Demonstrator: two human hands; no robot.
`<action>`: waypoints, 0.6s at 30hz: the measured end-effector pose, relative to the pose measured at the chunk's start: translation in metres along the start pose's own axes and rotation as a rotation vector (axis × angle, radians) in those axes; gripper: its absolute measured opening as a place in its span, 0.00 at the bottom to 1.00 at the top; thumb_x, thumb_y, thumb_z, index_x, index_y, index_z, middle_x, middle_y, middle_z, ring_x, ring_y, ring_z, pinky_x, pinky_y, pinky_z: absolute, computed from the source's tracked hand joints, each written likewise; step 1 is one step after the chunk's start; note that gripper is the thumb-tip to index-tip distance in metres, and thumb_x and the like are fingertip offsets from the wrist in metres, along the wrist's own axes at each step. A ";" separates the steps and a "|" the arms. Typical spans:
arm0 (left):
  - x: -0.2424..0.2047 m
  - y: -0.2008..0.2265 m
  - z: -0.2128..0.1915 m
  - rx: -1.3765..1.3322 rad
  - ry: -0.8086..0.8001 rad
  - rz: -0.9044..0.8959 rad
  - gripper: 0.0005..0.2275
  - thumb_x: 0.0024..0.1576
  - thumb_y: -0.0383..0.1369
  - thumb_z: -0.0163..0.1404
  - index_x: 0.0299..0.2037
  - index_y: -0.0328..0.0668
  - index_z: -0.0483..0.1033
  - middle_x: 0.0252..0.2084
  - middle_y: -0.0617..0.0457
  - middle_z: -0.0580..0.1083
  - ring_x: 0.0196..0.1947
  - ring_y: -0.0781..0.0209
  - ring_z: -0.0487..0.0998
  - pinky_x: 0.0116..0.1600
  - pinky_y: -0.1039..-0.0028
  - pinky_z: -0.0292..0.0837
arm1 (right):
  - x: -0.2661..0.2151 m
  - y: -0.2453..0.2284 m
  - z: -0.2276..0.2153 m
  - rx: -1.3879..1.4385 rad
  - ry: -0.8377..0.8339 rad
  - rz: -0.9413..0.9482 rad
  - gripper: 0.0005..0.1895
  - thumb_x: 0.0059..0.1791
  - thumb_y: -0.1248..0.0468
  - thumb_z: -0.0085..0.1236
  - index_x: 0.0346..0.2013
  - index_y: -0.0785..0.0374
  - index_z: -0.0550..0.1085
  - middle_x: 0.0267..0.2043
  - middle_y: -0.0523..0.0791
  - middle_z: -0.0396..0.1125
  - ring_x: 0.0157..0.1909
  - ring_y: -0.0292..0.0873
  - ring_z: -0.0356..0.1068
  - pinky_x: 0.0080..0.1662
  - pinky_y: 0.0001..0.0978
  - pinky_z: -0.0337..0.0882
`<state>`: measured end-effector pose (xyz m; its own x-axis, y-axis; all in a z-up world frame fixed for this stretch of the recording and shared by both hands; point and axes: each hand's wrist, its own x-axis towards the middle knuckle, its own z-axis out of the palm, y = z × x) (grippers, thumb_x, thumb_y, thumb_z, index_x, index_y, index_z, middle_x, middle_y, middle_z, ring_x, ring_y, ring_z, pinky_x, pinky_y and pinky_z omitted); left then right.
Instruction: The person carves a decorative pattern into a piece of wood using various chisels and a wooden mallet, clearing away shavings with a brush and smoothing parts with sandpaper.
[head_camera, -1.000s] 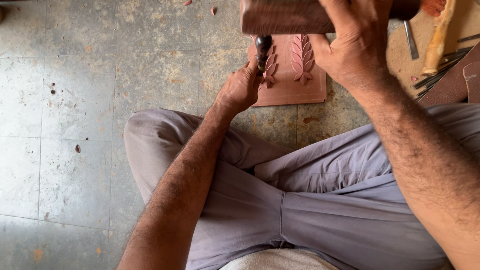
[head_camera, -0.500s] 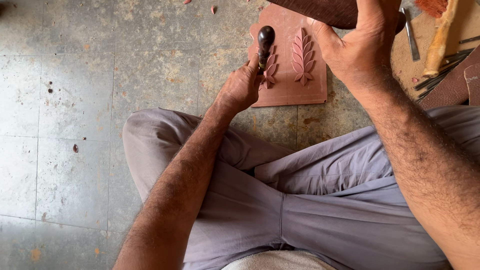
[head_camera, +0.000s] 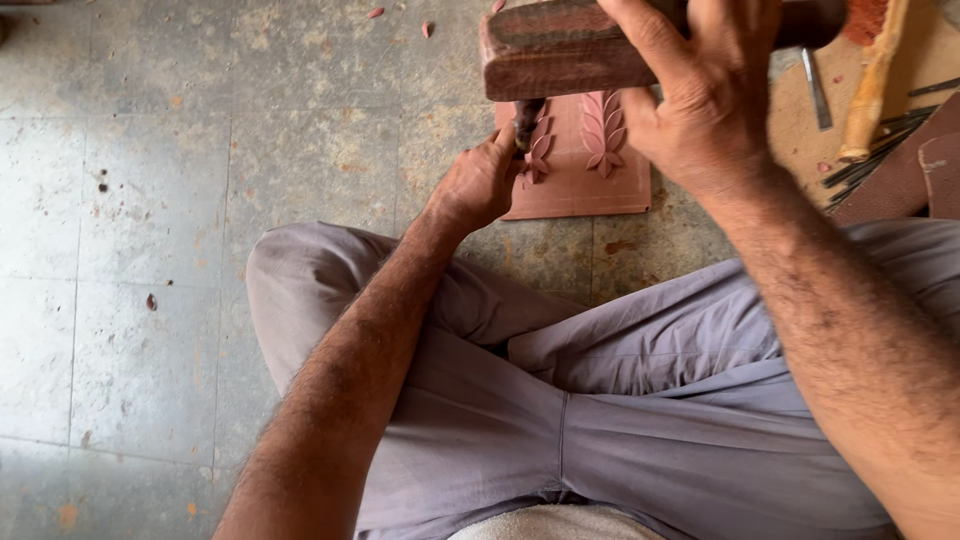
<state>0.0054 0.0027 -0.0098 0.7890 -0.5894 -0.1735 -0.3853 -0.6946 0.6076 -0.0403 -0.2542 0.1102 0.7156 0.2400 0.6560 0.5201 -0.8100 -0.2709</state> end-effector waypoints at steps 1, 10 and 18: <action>-0.002 0.000 0.000 -0.005 0.040 0.046 0.10 0.66 0.26 0.46 0.54 0.40 0.60 0.44 0.40 0.75 0.39 0.44 0.82 0.41 0.56 0.80 | -0.001 -0.001 0.001 -0.049 0.057 -0.040 0.42 0.45 0.76 0.76 0.70 0.55 0.67 0.67 0.53 0.61 0.70 0.55 0.57 0.70 0.53 0.60; -0.007 0.008 -0.011 -0.033 0.029 0.056 0.16 0.64 0.25 0.46 0.61 0.45 0.59 0.46 0.42 0.75 0.39 0.44 0.82 0.40 0.56 0.80 | -0.012 0.007 0.007 -0.101 -0.023 -0.022 0.46 0.45 0.72 0.75 0.74 0.51 0.64 0.67 0.50 0.59 0.71 0.50 0.56 0.70 0.53 0.63; -0.011 0.005 -0.007 -0.035 0.026 0.016 0.11 0.69 0.27 0.45 0.58 0.44 0.61 0.49 0.42 0.76 0.41 0.44 0.82 0.42 0.54 0.78 | -0.007 0.008 0.007 0.012 0.024 -0.018 0.42 0.47 0.70 0.73 0.73 0.53 0.64 0.68 0.49 0.60 0.73 0.51 0.56 0.72 0.52 0.62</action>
<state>-0.0013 0.0087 0.0005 0.7953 -0.5890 -0.1439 -0.3809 -0.6700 0.6372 -0.0379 -0.2586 0.0984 0.6950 0.2417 0.6772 0.5382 -0.7994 -0.2670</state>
